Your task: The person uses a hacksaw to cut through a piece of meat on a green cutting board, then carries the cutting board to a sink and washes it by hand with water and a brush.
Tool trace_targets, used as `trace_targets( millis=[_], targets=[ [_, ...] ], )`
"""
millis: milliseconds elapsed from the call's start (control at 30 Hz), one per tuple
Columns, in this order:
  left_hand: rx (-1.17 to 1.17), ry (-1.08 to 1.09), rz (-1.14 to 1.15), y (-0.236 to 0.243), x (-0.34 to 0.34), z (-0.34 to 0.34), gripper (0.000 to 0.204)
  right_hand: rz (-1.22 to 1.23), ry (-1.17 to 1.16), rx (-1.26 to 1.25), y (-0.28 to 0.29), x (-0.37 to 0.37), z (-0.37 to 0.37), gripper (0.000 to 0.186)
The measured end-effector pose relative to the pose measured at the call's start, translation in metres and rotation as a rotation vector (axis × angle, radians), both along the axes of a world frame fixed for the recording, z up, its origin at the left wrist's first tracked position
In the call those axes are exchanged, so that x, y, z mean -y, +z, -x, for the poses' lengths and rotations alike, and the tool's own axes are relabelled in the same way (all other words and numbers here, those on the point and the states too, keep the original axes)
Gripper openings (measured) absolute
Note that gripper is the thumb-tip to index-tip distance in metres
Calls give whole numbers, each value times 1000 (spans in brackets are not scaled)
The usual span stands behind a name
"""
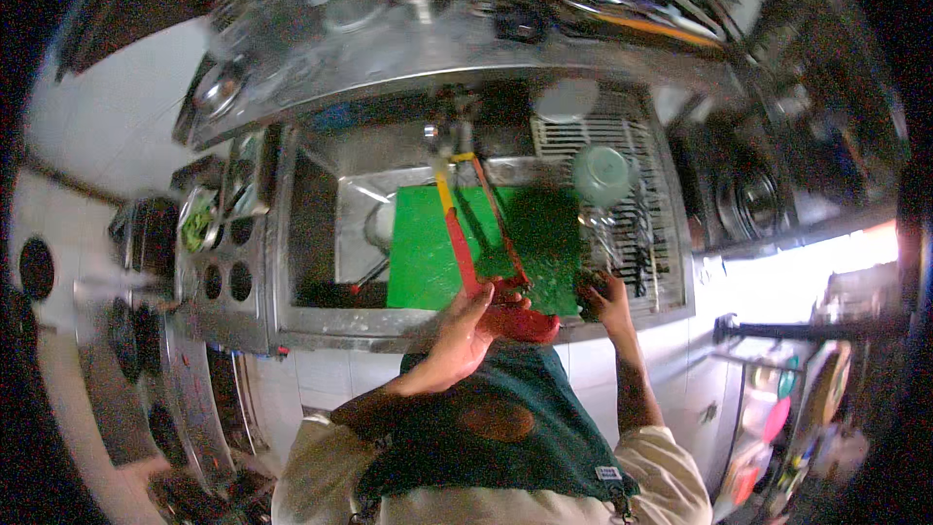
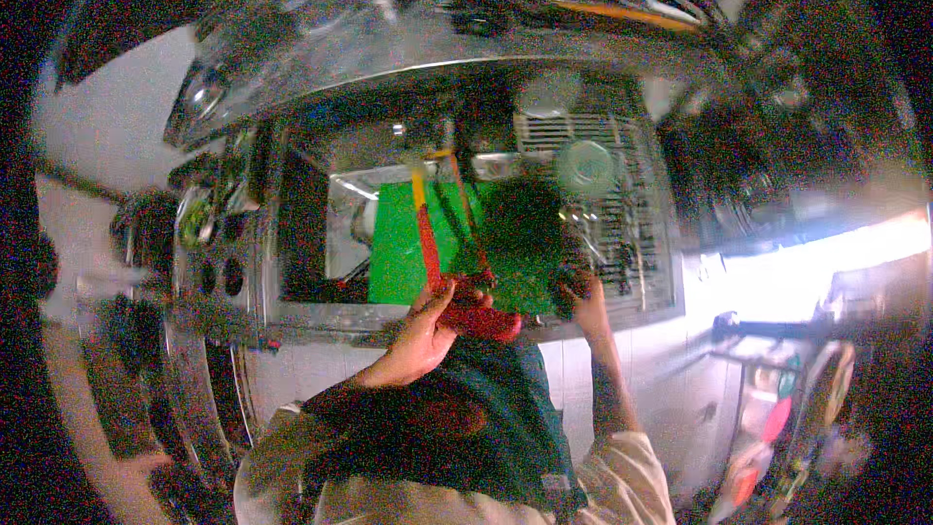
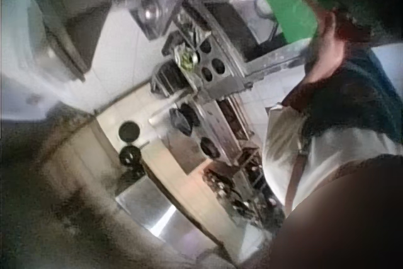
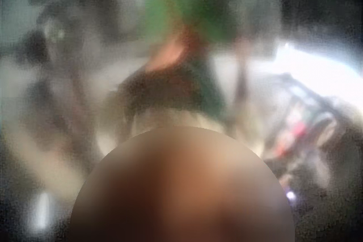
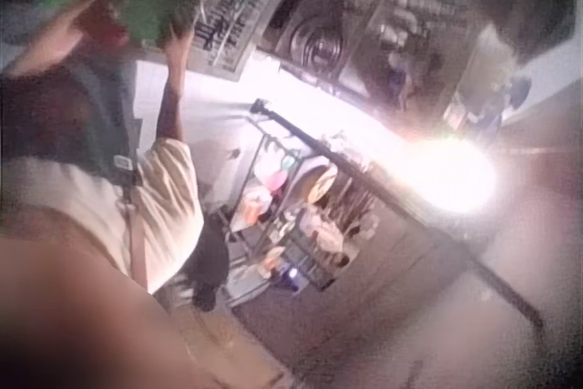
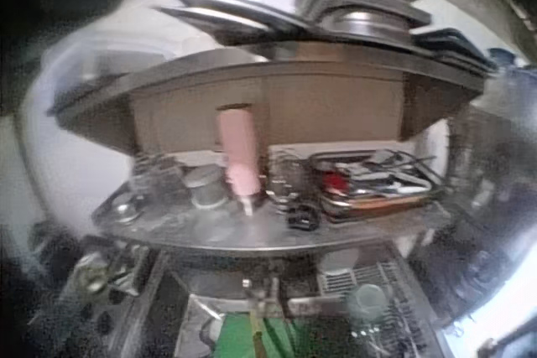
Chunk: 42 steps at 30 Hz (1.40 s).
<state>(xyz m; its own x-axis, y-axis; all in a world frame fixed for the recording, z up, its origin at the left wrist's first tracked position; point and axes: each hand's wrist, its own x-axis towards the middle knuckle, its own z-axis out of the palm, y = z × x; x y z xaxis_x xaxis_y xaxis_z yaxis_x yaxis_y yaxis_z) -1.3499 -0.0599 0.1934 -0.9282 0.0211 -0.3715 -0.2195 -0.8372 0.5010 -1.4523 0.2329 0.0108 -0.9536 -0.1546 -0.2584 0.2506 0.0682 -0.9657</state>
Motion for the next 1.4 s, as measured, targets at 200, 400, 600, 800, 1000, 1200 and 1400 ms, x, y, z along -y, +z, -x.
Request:
trace_targets(
  millis=[200,400,600,800,1000,1200,1400],
  targets=[
    [-213,-230,453,-8,-47,23,39,-192,-176,7,35,-16,-37,51],
    [-162,-401,100,-18,-113,96,41,-47,-213,200,59,-53,-75,21],
    [-149,-422,185,-97,-168,168,41,-83,-347,158,95,-62,-99,18],
    [-249,-338,304,-140,-190,198,39,-53,-280,175,48,-92,-116,16],
    [-238,-356,335,-164,-187,196,35,-199,-232,308,75,-92,-94,41],
    [-193,-370,148,-184,-213,212,41,-169,-217,296,72,-86,-84,33],
    [-192,-336,111,-204,-250,202,40,-115,-286,314,66,-92,-94,29]
  ],
)
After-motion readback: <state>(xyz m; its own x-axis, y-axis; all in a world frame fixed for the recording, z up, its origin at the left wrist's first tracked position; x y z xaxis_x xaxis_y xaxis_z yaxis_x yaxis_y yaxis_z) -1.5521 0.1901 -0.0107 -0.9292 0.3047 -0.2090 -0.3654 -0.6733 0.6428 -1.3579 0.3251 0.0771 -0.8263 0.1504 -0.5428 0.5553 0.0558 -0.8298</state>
